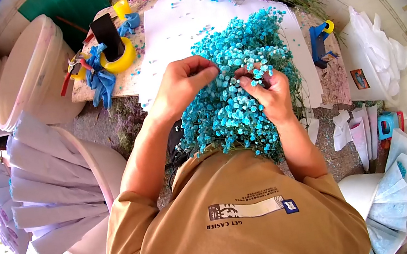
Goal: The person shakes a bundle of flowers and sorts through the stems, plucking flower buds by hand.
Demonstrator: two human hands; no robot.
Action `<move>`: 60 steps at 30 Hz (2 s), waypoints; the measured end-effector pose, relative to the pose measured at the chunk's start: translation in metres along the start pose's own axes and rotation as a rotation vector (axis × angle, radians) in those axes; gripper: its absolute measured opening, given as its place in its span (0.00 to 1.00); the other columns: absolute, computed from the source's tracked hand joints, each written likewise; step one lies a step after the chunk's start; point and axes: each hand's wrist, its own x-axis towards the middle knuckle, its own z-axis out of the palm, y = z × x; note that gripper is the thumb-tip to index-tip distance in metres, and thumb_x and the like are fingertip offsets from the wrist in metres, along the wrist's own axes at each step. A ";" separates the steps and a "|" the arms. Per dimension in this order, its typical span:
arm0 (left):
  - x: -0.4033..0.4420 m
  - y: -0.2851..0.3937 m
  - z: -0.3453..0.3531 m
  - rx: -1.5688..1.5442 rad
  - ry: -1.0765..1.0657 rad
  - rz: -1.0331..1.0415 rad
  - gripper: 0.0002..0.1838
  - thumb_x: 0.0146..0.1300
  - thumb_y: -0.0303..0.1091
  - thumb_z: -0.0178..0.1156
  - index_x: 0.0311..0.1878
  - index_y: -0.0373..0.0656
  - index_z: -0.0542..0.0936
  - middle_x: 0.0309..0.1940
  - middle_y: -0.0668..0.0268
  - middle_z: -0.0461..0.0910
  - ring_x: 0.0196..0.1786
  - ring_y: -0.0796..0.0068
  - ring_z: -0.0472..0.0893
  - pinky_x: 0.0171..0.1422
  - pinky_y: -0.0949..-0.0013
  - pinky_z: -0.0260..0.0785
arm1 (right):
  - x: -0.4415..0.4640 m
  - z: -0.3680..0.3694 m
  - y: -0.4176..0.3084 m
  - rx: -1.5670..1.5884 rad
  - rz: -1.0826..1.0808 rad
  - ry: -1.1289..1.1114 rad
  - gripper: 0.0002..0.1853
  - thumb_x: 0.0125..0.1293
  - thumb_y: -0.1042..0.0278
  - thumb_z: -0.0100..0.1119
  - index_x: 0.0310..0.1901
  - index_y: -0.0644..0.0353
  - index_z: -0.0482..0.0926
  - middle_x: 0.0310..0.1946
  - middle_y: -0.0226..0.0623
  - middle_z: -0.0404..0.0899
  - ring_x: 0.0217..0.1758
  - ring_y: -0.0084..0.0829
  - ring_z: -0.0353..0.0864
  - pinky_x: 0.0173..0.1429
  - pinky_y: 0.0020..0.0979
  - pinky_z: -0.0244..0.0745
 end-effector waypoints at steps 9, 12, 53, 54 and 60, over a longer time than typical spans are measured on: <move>0.001 -0.001 0.001 0.194 -0.035 -0.031 0.13 0.60 0.34 0.68 0.43 0.35 0.86 0.26 0.72 0.77 0.32 0.83 0.71 0.37 0.73 0.66 | -0.001 -0.001 0.004 -0.069 -0.008 -0.025 0.10 0.66 0.72 0.66 0.47 0.64 0.84 0.38 0.29 0.86 0.40 0.18 0.80 0.47 0.25 0.76; 0.004 -0.003 0.003 0.184 0.027 0.028 0.14 0.60 0.34 0.67 0.44 0.34 0.85 0.28 0.69 0.80 0.33 0.82 0.73 0.39 0.72 0.68 | -0.001 0.001 -0.001 -0.047 -0.020 -0.018 0.09 0.67 0.73 0.66 0.47 0.64 0.84 0.38 0.29 0.86 0.40 0.18 0.80 0.47 0.24 0.76; -0.015 0.003 -0.002 -1.057 -0.129 0.009 0.03 0.66 0.30 0.57 0.36 0.43 0.74 0.23 0.72 0.68 0.21 0.86 0.60 0.22 0.79 0.50 | 0.003 -0.001 0.006 0.017 0.037 -0.011 0.11 0.67 0.74 0.65 0.49 0.67 0.83 0.42 0.34 0.87 0.44 0.22 0.82 0.51 0.26 0.77; -0.021 0.011 0.001 -0.866 -0.112 -0.020 0.07 0.66 0.33 0.57 0.34 0.43 0.72 0.24 0.71 0.68 0.22 0.85 0.61 0.23 0.78 0.50 | 0.003 0.000 0.007 0.019 0.039 -0.009 0.11 0.67 0.74 0.65 0.49 0.67 0.83 0.42 0.34 0.87 0.44 0.22 0.82 0.51 0.26 0.77; -0.031 0.023 0.028 -0.046 -0.120 0.132 0.08 0.64 0.27 0.63 0.45 0.37 0.81 0.28 0.70 0.79 0.26 0.78 0.76 0.30 0.71 0.70 | 0.002 0.004 0.010 0.202 0.064 0.047 0.11 0.69 0.74 0.63 0.50 0.68 0.81 0.45 0.38 0.85 0.47 0.23 0.82 0.53 0.26 0.77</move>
